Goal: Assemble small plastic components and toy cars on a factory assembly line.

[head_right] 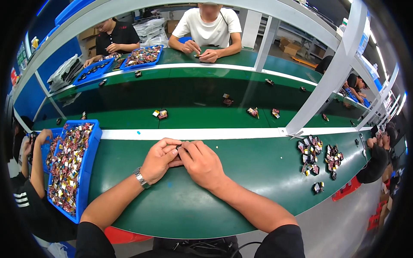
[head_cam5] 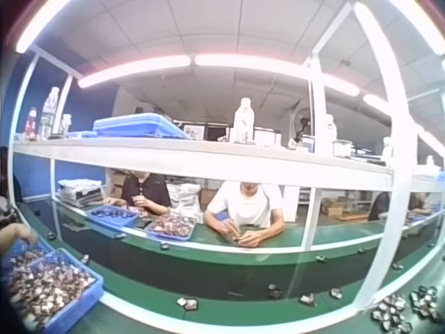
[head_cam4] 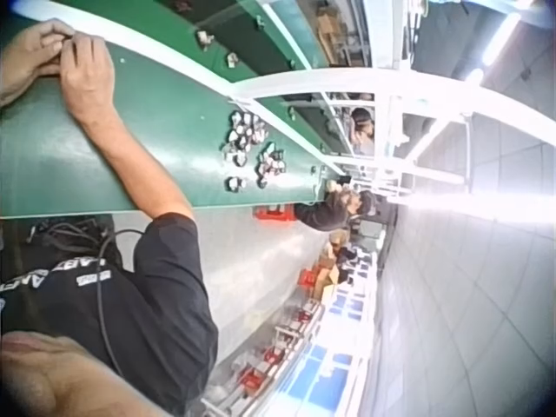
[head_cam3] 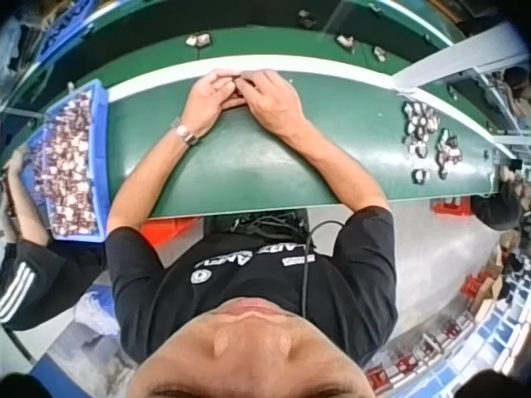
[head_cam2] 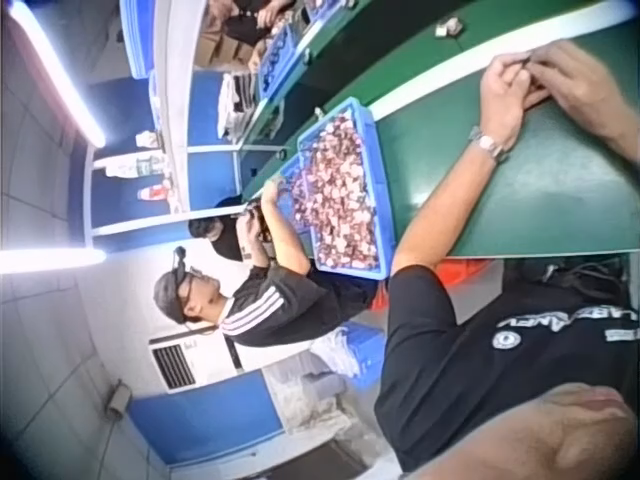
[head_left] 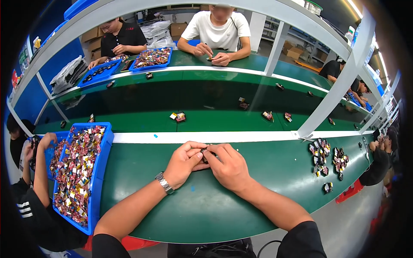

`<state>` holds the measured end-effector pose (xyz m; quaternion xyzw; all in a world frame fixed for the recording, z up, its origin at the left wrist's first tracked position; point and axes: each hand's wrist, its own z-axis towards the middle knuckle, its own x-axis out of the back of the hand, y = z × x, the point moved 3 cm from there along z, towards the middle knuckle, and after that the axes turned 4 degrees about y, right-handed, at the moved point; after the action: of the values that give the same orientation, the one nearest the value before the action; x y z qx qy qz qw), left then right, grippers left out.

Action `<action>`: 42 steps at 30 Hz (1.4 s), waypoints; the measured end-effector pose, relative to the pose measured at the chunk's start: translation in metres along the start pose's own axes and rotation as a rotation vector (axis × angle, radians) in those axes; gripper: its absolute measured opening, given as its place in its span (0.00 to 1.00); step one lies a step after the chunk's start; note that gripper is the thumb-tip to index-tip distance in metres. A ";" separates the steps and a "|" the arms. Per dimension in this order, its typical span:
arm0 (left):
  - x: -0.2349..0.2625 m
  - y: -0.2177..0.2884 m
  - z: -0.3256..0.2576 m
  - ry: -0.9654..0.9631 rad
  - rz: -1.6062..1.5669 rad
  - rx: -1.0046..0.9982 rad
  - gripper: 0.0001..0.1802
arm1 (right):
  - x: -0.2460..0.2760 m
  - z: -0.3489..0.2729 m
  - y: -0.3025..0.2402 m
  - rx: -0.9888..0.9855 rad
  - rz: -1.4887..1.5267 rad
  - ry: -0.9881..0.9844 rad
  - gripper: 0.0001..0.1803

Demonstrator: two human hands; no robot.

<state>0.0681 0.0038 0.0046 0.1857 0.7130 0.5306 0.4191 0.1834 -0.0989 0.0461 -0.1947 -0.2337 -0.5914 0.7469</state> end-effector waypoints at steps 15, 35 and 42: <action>0.010 -0.005 0.006 0.038 -0.038 -0.039 0.19 | -0.023 0.005 0.014 -0.142 0.247 -0.042 0.14; 0.001 0.003 0.004 -0.065 0.044 -0.022 0.22 | 0.034 -0.067 0.281 -0.870 -0.484 -0.046 0.39; 0.004 0.001 0.004 -0.062 0.054 -0.032 0.18 | 0.035 -0.075 0.292 -0.943 -0.292 -0.090 0.33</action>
<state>0.0685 0.0091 0.0038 0.2142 0.6858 0.5471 0.4294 0.4839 -0.1034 0.0006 -0.5022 0.0026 -0.7220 0.4759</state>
